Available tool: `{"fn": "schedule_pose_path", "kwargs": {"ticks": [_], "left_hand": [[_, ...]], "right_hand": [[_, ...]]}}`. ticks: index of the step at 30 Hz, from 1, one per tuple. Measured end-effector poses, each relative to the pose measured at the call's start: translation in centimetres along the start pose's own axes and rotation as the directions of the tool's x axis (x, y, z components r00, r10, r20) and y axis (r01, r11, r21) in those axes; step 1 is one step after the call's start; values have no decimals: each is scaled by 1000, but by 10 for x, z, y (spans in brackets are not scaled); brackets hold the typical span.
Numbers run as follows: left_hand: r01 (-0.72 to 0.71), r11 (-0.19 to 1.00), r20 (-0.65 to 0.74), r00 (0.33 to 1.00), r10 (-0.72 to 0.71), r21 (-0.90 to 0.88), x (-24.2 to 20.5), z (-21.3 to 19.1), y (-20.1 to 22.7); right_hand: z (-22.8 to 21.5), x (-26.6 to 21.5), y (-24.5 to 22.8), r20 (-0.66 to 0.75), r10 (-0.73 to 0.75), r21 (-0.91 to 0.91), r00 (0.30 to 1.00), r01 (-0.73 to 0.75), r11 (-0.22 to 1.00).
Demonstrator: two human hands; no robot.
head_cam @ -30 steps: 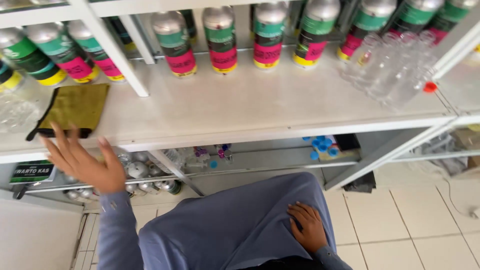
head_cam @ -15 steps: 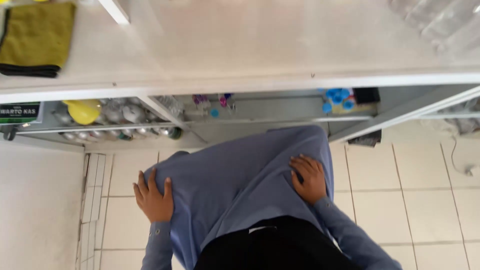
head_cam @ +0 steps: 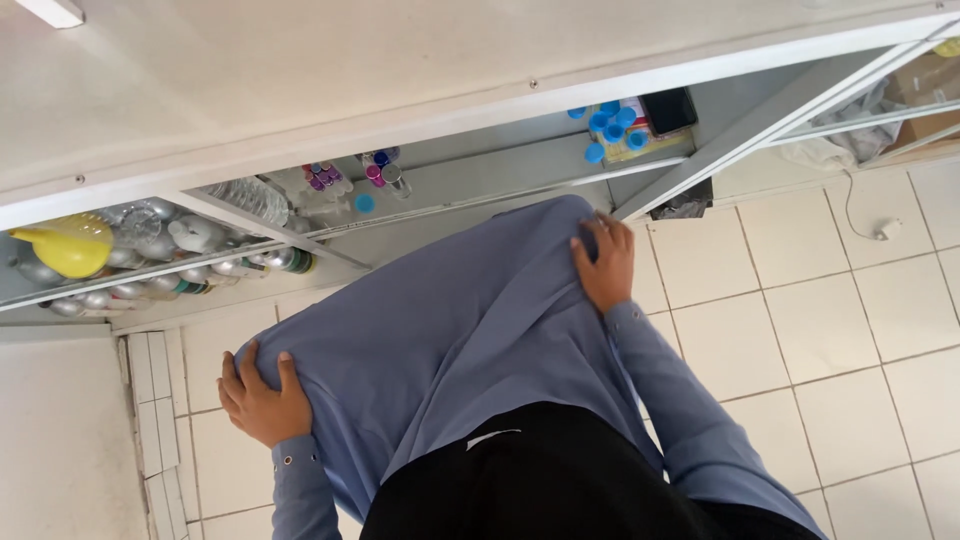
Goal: The person cleans a white shelf with a yellow cloth, then picks up small clear bottles and blue caps. They screw the caps onto the bottles and place them on the shelf, repeating the process for several bottles.
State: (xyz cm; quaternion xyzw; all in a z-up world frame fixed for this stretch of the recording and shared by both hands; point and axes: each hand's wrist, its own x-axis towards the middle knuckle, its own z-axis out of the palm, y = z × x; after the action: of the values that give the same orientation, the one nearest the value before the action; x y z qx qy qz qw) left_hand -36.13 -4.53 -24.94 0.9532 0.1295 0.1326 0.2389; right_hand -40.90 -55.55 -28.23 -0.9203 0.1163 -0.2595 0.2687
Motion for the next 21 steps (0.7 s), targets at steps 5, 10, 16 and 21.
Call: {"fn": "schedule_pose_path", "kwargs": {"ticks": [5,10,16,21], "left_hand": [[10,1000,-12,1000,-10,26,-1,-1,4],[16,998,-25,1000,-15,59,-1,-1,11],[8,997,-36,999,-5,74,1,1,15],[31,993,-26,999,-29,115,10,6,15]], "right_hand": [[32,73,75,-48,78,-147,996,-84,986],[53,146,127,6,84,-390,996,-74,918],[87,164,148,184,335,-476,924,-215,853],[128,148,151,71,235,-448,969,-179,876]]}}
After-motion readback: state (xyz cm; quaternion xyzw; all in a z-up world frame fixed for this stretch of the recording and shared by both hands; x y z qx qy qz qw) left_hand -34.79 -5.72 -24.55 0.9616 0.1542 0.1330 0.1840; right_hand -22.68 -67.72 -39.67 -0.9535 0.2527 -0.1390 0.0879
